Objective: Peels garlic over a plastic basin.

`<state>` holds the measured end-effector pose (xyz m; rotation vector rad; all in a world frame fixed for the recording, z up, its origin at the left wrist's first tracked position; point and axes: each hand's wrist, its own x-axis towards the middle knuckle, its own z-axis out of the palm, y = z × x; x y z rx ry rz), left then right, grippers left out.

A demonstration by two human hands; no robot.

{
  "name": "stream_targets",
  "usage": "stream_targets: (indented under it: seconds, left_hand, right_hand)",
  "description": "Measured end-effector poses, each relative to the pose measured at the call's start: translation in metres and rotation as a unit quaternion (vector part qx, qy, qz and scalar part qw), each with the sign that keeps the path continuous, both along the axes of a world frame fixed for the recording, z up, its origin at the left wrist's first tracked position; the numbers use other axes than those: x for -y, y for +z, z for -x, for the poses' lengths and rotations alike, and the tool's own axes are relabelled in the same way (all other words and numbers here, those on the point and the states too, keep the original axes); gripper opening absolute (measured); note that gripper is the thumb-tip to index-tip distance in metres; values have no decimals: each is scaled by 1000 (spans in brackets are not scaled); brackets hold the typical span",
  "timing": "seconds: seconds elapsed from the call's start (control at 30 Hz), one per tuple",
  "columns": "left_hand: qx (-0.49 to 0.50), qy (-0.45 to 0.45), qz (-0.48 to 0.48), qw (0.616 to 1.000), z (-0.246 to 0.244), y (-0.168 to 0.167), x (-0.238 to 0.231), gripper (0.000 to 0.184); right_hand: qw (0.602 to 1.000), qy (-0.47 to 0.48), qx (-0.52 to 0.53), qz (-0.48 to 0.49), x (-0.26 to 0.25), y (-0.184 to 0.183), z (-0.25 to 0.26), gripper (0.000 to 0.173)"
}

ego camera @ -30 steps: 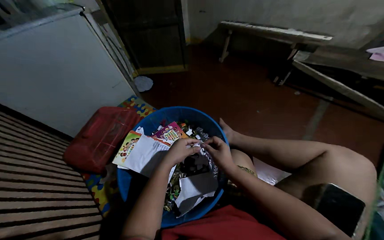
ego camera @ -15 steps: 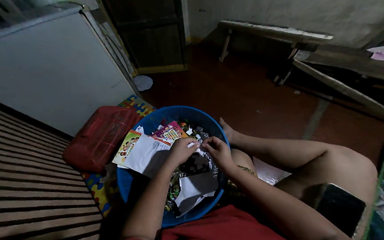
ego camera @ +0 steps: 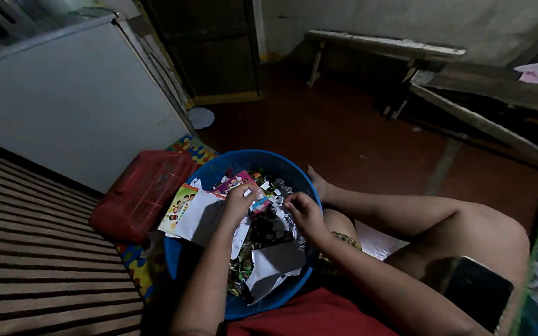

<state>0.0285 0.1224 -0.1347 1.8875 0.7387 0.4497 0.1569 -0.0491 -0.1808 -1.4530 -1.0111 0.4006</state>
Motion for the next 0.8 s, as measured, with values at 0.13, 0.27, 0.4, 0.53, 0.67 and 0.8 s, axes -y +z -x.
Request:
stream_targets:
  seconds: [0.13,0.27,0.4,0.53,0.67,0.8]
  left_hand:
    - [-23,-35,-6,999,-3,1,8,26]
    - [-69,-113,-2,991,-4,4,14,30]
    - [-81,-153,-17,985,-7,7,24,28]
    - [-79,-139,-39,986,-10,6,28,24]
    - [-76,-120,-44,989,-12,3,31,22]
    - [-79,-98,-52,991,-14,3,35,20]
  right_hand:
    - [999,-6,-37,-2,-2,0,0,14]
    - [996,-20,-87,-5,-2,2,-1,13]
    - [995,-17,-102,-18,-2,1,-3,12]
    - [995,-10,-101,-21,-3,-1,-3,11]
    - [999,-18,-29,-34,-2,-3,0,13]
    - [998,-31,18,-44,-3,-5,1,12]
